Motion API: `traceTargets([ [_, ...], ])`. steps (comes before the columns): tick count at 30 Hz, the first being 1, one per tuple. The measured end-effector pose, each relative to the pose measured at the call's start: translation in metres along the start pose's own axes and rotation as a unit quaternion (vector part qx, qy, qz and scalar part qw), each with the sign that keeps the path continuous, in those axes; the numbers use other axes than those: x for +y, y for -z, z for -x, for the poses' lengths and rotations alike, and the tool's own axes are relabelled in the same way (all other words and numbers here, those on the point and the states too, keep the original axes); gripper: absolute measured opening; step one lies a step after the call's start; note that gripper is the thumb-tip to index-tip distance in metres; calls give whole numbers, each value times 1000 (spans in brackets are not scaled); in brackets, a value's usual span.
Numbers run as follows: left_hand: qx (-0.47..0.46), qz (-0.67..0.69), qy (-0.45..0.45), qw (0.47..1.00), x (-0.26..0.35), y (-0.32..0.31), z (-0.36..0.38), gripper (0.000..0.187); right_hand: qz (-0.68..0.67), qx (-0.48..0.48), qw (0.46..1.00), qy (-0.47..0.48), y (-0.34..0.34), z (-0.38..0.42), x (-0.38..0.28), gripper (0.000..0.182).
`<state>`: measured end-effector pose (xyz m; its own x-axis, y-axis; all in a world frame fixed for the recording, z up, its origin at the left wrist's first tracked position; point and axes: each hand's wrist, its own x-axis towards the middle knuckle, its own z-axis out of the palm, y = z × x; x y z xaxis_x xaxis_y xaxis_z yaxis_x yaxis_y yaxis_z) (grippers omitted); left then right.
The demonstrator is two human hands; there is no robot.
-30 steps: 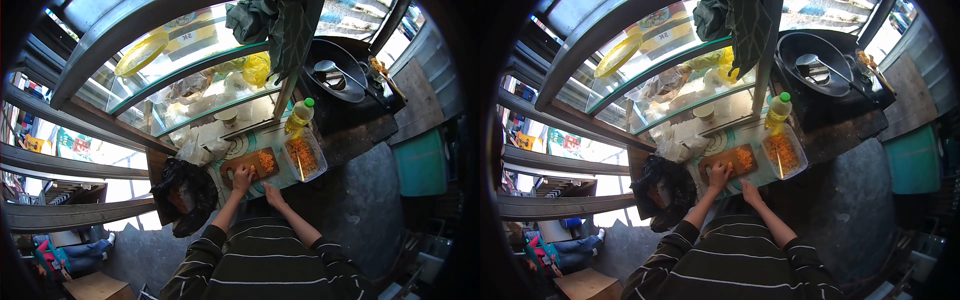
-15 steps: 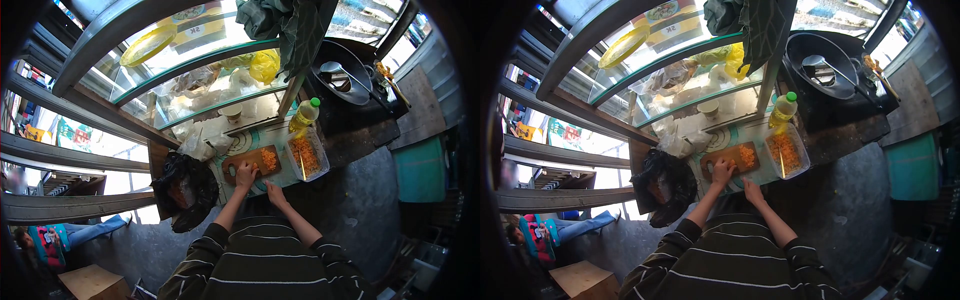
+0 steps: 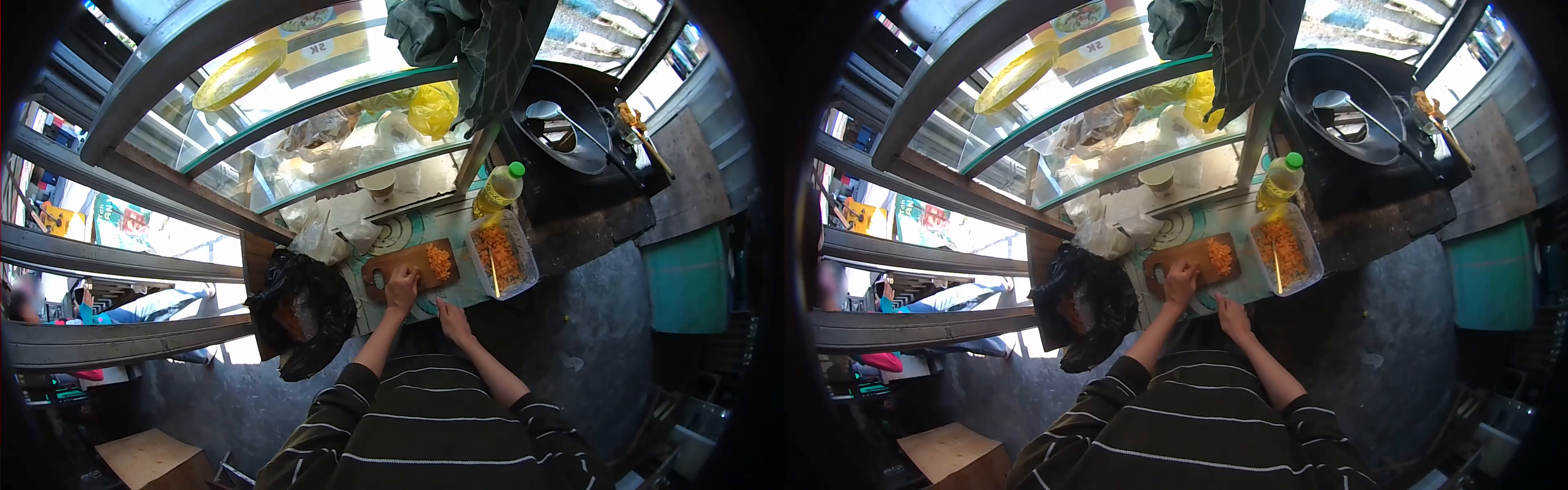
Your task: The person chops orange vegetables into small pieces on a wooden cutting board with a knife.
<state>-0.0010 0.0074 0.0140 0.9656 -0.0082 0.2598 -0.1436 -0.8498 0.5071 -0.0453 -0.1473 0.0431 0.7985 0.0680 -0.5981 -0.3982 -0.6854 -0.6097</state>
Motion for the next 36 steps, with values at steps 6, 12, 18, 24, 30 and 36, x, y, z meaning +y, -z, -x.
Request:
traceTargets([
  [6, 19, 8, 11, 1000, 3, 2, 0, 15, 15, 25, 999, 25, -4, -3, 1, 64],
  [12, 6, 16, 17, 1000, 1, 2, 1, 15, 51, -9, 998, 39, -2, -20, -9, 67],
  [18, 13, 22, 18, 1000, 0, -5, 4, 18, 55, -10, 998, 26, -6, -29, -7, 71],
  [24, 29, 37, 8, 999, -1, -4, 3, 19, 79, -65, 995, 7, 7, -35, -15, 71],
  [30, 22, 41, 10, 999, -1, -5, 6, 21, 70, -29, 997, 16, -6, -45, -17, 70],
  [36, 36, 15, 21, 999, 0, -9, 5, 18, 78, 36, 996, 14, -13, -32, -12, 70],
])
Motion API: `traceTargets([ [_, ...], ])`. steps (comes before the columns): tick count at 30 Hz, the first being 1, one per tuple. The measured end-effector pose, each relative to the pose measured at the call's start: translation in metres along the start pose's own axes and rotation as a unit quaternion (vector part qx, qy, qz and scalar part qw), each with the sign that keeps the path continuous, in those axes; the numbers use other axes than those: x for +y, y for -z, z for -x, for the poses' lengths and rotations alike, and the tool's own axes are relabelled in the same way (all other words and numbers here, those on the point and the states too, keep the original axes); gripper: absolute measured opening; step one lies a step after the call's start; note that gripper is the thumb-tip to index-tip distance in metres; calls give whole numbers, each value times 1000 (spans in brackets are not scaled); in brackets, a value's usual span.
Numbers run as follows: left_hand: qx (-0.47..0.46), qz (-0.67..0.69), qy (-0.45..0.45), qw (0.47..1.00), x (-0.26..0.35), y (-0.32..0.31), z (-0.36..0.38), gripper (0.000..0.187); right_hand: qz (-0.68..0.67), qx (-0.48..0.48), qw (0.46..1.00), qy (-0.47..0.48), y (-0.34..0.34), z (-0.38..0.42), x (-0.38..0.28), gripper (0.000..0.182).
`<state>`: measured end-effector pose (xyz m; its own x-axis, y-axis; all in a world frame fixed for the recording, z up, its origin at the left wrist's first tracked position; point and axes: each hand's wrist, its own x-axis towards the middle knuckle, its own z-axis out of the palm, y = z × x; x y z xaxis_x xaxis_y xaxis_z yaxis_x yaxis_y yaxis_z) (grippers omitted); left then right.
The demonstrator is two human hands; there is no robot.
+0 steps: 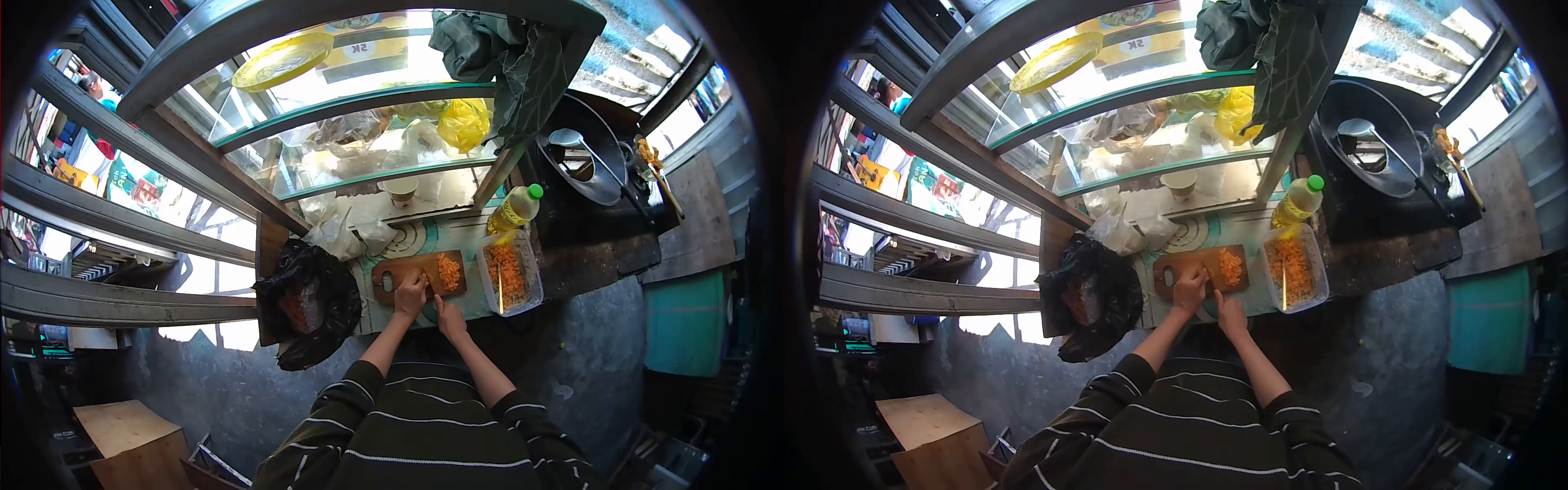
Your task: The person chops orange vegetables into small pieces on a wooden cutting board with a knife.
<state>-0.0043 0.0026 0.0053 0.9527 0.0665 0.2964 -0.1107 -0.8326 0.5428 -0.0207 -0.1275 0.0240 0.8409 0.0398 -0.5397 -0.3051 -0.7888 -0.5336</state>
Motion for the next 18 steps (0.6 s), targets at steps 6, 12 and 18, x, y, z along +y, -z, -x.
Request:
traceTargets([
  [6, -3, -12, -8, 1000, 5, 3, 1, 15, -182, -124, 963, -158, 7, 11, 16, 71],
  [12, 7, 4, 2, 1000, 5, 4, 1, 11, -158, 0, 987, 26, -22, -2, 30, 65],
  [18, -6, 15, 12, 1000, 3, 4, 0, 10, -83, -8, 996, -12, 12, 27, -1, 66],
])
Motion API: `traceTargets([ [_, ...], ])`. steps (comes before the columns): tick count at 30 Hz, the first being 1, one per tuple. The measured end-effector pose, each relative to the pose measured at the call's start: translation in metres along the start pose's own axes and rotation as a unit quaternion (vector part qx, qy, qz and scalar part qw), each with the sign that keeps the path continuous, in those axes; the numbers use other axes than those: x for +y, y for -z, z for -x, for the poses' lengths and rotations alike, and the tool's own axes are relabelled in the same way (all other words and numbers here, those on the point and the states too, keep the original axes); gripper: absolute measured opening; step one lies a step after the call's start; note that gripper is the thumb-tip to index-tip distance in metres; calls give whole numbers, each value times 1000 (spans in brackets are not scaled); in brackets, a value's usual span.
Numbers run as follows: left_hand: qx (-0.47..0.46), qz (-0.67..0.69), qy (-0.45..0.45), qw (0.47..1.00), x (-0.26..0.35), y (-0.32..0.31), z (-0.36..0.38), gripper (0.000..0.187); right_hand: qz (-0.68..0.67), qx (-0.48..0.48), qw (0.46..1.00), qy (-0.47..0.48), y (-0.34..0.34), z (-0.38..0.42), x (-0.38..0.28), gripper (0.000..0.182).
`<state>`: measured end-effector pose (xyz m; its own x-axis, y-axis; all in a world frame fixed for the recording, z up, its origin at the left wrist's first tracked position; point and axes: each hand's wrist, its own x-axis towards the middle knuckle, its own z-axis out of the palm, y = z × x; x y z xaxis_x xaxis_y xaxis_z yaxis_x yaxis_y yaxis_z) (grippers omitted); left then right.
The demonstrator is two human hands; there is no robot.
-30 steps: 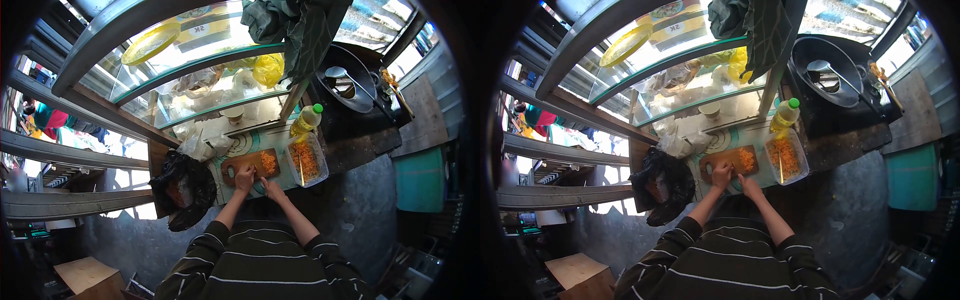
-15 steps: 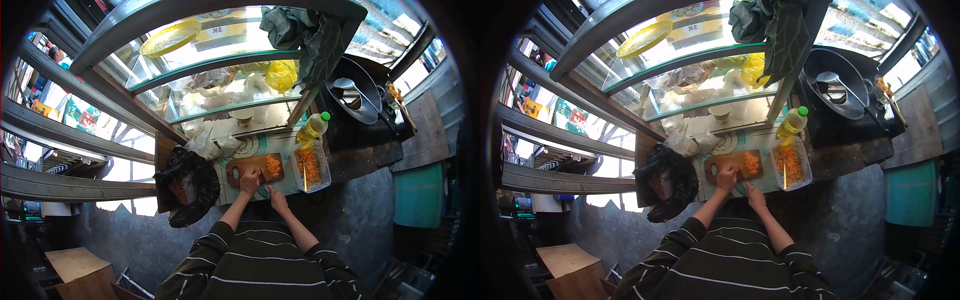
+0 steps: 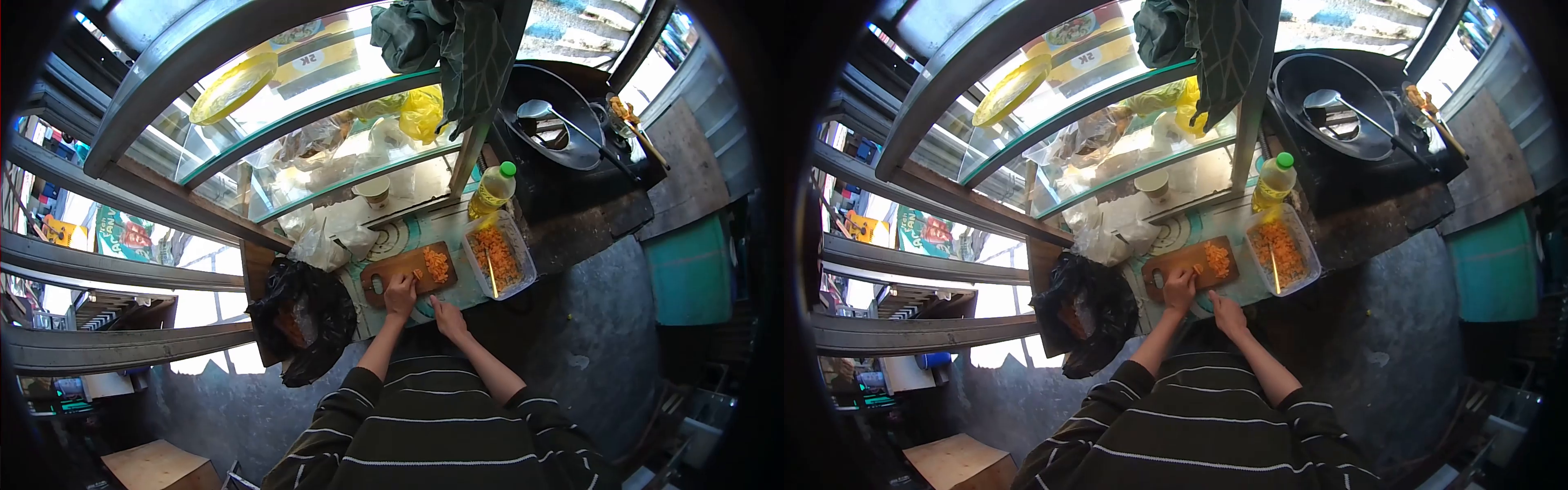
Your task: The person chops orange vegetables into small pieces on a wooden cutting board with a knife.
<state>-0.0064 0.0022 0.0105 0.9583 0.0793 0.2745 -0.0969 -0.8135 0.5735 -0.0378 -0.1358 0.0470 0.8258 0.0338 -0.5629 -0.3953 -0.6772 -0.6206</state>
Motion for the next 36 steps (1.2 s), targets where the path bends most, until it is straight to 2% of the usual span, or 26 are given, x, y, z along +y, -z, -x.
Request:
traceTargets([
  [4, -5, 7, 4, 1000, -2, -1, -1, 10, 19, 3, 1000, 0, 0, -3, -5, 68],
  [6, 1, 14, 4, 1000, -1, -1, 0, 11, 67, -49, 996, -20, -2, -13, -5, 70],
  [13, -3, 18, 31, 999, 0, -1, 1, 14, 82, -47, 995, -20, -5, -32, -10, 71],
  [15, 10, 17, 18, 1000, -1, 0, -2, 13, 48, -21, 999, 8, -9, -39, -11, 72],
  [19, 25, 25, 32, 999, -1, -3, 1, 12, 48, 35, 998, 2, -19, -27, 22, 78],
  [21, 20, 21, 29, 999, -1, -2, 1, 12, -41, -24, 999, -19, -16, -26, 29, 74],
  [22, 13, 17, 25, 999, -1, -1, 0, 12, -43, -23, 999, -17, -12, -26, 24, 74],
  [24, 22, 22, 25, 999, 0, -1, 0, 11, -193, -139, 955, -174, -7, -27, 18, 70],
  [25, 31, 29, 25, 999, 1, -1, 0, 11, -194, -139, 955, -175, -11, -27, 18, 70],
  [27, 32, 25, 19, 999, 0, -2, 0, 11, -75, -25, 996, -35, -14, -25, 13, 72],
  [28, 33, 20, 14, 999, -2, -3, 0, 12, -75, -25, 996, -36, -14, -24, 11, 72],
  [30, 26, 32, 21, 999, -7, -4, 0, 12, -19, 21, 999, 28, -11, -17, 7, 72],
  [33, 12, 35, 24, 999, -12, -3, 1, 12, 9, -25, 1000, 0, -2, -11, 0, 68],
  [36, 0, 34, 28, 999, -12, -2, 3, 11, 40, -31, 999, -15, 4, -7, -3, 69],
])
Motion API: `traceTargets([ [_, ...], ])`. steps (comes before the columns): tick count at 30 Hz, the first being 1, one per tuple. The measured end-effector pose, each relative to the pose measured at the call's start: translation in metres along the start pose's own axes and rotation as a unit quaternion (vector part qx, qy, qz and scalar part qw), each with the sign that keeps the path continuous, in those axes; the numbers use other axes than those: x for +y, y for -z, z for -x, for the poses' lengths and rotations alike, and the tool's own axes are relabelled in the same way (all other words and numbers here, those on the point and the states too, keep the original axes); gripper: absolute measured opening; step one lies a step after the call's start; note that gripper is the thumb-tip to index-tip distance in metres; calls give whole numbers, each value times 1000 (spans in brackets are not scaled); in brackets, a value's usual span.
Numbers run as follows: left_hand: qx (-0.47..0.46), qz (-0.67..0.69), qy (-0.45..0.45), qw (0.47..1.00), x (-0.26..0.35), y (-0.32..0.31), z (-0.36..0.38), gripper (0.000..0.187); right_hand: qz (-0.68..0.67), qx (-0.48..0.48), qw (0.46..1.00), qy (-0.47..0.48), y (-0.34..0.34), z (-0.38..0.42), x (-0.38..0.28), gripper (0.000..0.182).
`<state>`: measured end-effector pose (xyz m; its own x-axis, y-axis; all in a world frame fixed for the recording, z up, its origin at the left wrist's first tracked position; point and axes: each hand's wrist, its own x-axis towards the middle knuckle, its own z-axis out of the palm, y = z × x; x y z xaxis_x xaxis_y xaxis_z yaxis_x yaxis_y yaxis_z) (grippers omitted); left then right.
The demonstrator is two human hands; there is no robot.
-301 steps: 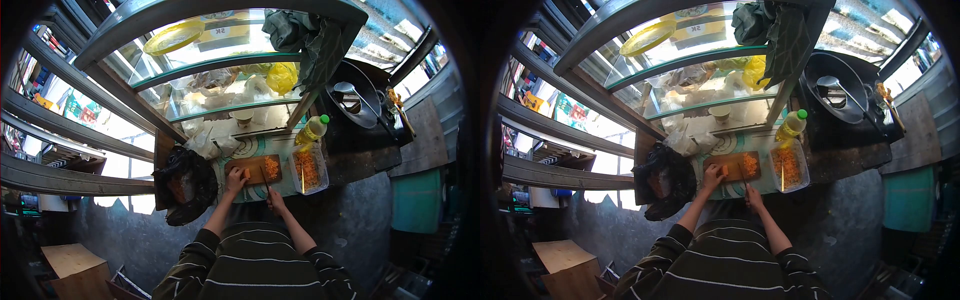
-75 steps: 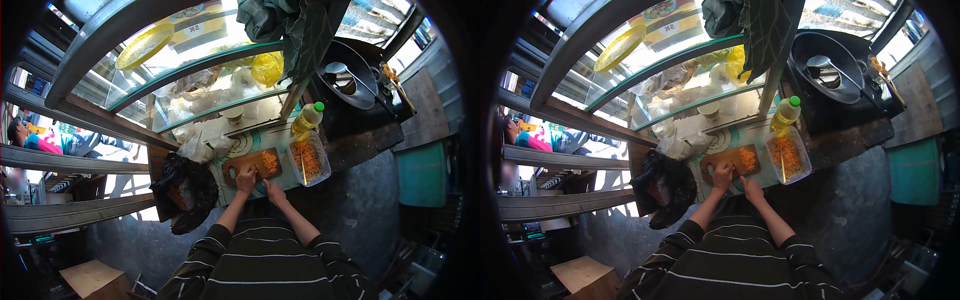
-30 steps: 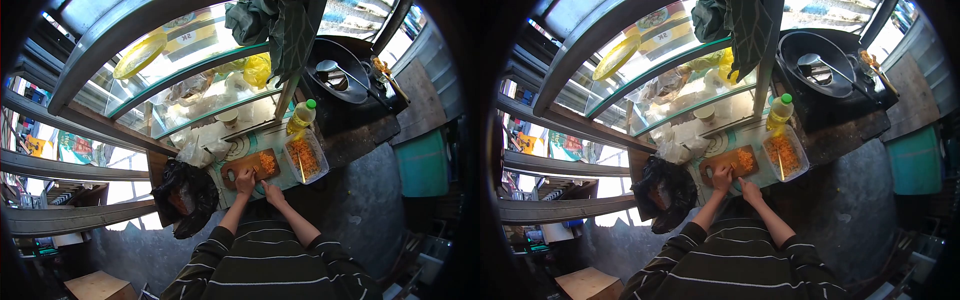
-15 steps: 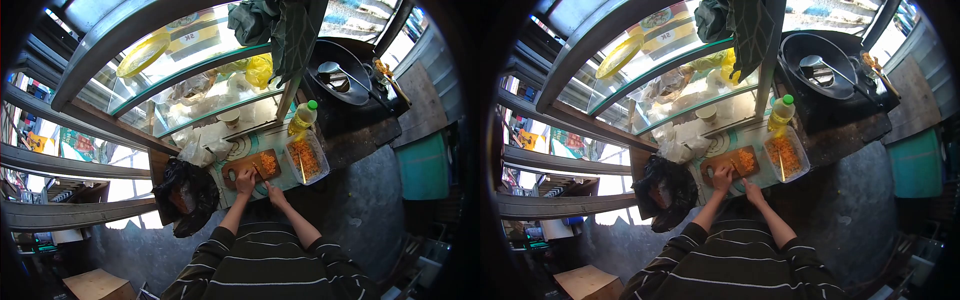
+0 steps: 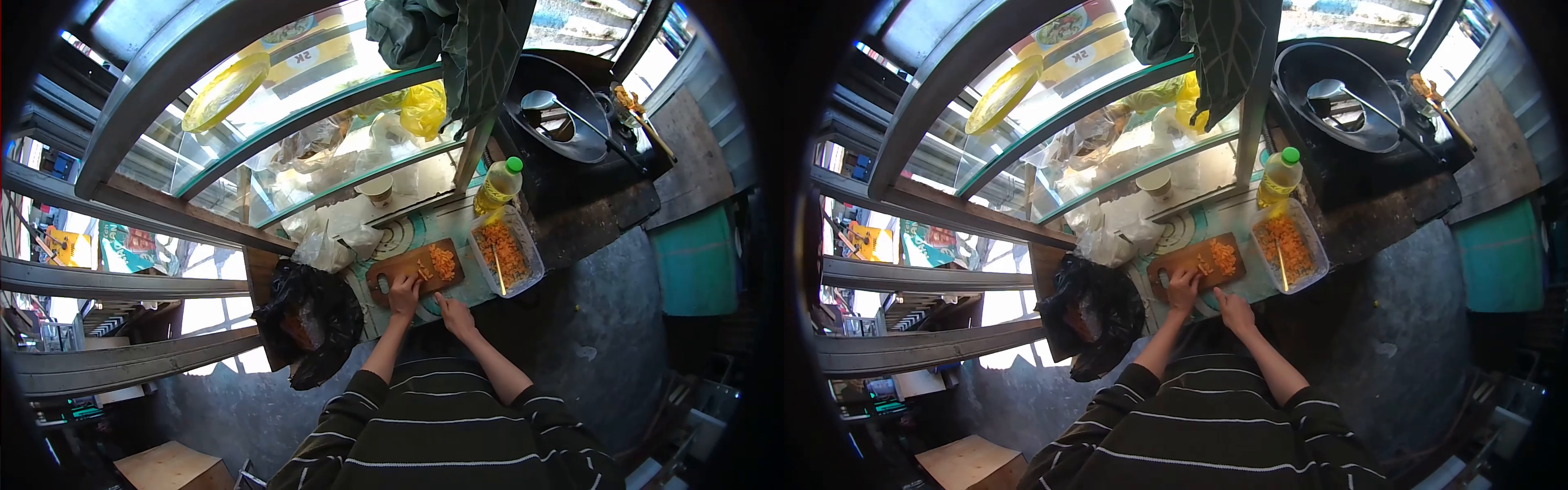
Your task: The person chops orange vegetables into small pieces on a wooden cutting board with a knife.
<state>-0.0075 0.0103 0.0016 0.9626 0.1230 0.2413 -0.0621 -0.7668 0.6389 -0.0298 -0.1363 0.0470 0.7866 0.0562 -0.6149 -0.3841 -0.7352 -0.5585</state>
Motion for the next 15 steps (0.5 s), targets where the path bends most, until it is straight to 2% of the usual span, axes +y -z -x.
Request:
traceTargets([
  [3, 6, 18, -9, 1000, -1, -1, -1, 12, 31, -1, 999, -36, -1, -1, -12, 69],
  [9, 11, 34, -29, 999, 0, -2, 1, 14, 18, 9, 999, -42, -11, -28, -15, 77],
  [13, 9, 11, -45, 999, 5, 1, -4, 11, 1, 35, 999, -12, -15, -31, -3, 78],
  [15, 23, -2, -53, 998, 9, 0, -3, 11, -62, -7, 998, 3, -13, -31, 9, 77],
])
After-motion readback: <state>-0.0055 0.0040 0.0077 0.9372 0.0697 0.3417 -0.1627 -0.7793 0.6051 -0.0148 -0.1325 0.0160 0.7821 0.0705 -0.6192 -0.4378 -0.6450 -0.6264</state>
